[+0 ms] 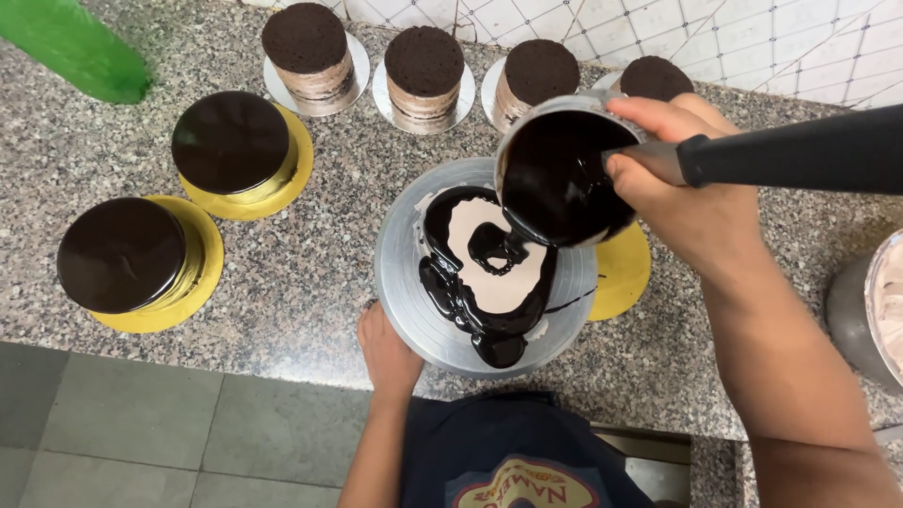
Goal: The person pours dark chocolate glaze from a container onto a heart-shaped cake on a turntable, using a spatula to guide the glaze. They then spread the glaze over the top and sides of the cake with the spatula while rotating the turntable, smoothing the coating.
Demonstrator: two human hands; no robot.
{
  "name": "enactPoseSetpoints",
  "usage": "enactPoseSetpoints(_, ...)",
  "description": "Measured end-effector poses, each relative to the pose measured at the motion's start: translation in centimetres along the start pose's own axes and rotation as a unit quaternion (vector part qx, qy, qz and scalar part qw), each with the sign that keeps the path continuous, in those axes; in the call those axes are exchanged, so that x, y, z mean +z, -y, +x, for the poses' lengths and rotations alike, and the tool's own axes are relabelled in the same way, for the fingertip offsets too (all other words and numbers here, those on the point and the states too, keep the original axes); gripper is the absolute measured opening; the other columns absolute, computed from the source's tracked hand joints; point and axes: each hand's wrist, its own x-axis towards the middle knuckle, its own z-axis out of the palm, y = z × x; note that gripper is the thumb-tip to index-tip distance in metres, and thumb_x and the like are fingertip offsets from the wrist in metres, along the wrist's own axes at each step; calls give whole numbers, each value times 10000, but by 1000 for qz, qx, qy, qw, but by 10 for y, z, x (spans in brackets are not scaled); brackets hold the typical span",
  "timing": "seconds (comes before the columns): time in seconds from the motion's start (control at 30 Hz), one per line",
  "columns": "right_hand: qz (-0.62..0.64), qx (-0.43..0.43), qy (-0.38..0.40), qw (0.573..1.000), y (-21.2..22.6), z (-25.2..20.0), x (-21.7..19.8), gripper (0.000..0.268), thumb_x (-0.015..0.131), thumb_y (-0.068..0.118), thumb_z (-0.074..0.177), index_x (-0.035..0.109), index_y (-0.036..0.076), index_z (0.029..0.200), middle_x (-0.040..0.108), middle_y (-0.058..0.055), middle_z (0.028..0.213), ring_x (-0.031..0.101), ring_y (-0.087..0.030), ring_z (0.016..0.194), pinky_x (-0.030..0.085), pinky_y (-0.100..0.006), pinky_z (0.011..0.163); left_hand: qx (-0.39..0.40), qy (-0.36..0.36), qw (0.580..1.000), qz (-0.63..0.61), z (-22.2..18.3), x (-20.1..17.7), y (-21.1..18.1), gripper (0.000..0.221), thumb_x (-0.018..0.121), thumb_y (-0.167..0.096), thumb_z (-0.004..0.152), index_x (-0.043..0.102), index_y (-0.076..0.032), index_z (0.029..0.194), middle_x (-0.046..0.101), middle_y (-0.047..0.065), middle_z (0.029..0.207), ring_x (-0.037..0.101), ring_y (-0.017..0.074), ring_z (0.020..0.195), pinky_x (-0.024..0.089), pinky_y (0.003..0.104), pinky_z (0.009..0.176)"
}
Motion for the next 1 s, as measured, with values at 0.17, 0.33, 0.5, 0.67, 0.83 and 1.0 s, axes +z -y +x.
enactPoseSetpoints(0.17, 13, -12, -11, 1000, 6, 3, 7, 403, 794, -44, 914, 694, 32, 1297, 611, -57, 976, 609, -126, 830, 495, -241, 705, -6, 1, 1000, 6, 0, 0, 0, 698, 749, -350, 828, 510, 17, 1372, 572, 194, 1294, 503, 381, 1272, 279, 559, 1190)
enactPoseSetpoints(0.33, 85, 19, 14, 996, 16, 2, 2, 402, 766, -41, 918, 699, 52, 1303, 590, -39, 977, 605, -105, 801, 488, -224, 682, -4, -1, 1000, 5, 1, 0, 0, 706, 751, -354, 820, 512, 19, 1369, 572, 194, 1286, 499, 381, 1271, 282, 553, 1189)
enactPoseSetpoints(0.5, 62, 8, 32, 997, 15, 2, -5, 429, 764, -40, 895, 701, 56, 1308, 596, -29, 954, 585, -107, 784, 475, -231, 681, -5, 5, 1000, 1, 2, -1, -1, 722, 770, -362, 802, 514, 25, 1354, 571, 199, 1277, 499, 382, 1261, 274, 552, 1184)
enactPoseSetpoints(0.67, 63, 15, 5, 998, 9, -1, 0, 412, 771, -38, 916, 697, 54, 1311, 577, -33, 924, 578, -106, 789, 471, -233, 679, -10, 15, 1000, 14, 3, -1, -1, 721, 768, -364, 795, 518, 24, 1349, 564, 196, 1266, 495, 384, 1265, 270, 552, 1190)
enactPoseSetpoints(0.83, 105, 43, 0, 994, 17, 0, 2, 388, 768, -22, 932, 700, 59, 1305, 584, -30, 973, 598, -97, 806, 486, -228, 686, -11, 13, 1000, 6, 2, -2, -2, 729, 769, -364, 785, 516, 28, 1345, 564, 199, 1273, 490, 395, 1264, 267, 553, 1191)
enactPoseSetpoints(1.0, 75, 70, 26, 994, 22, 2, 0, 394, 773, 7, 875, 717, 49, 1263, 584, -16, 948, 602, -115, 830, 502, -256, 700, -14, 7, 1000, 3, 1, -1, -1, 716, 752, -364, 819, 512, 23, 1372, 573, 199, 1286, 497, 396, 1276, 268, 556, 1196)
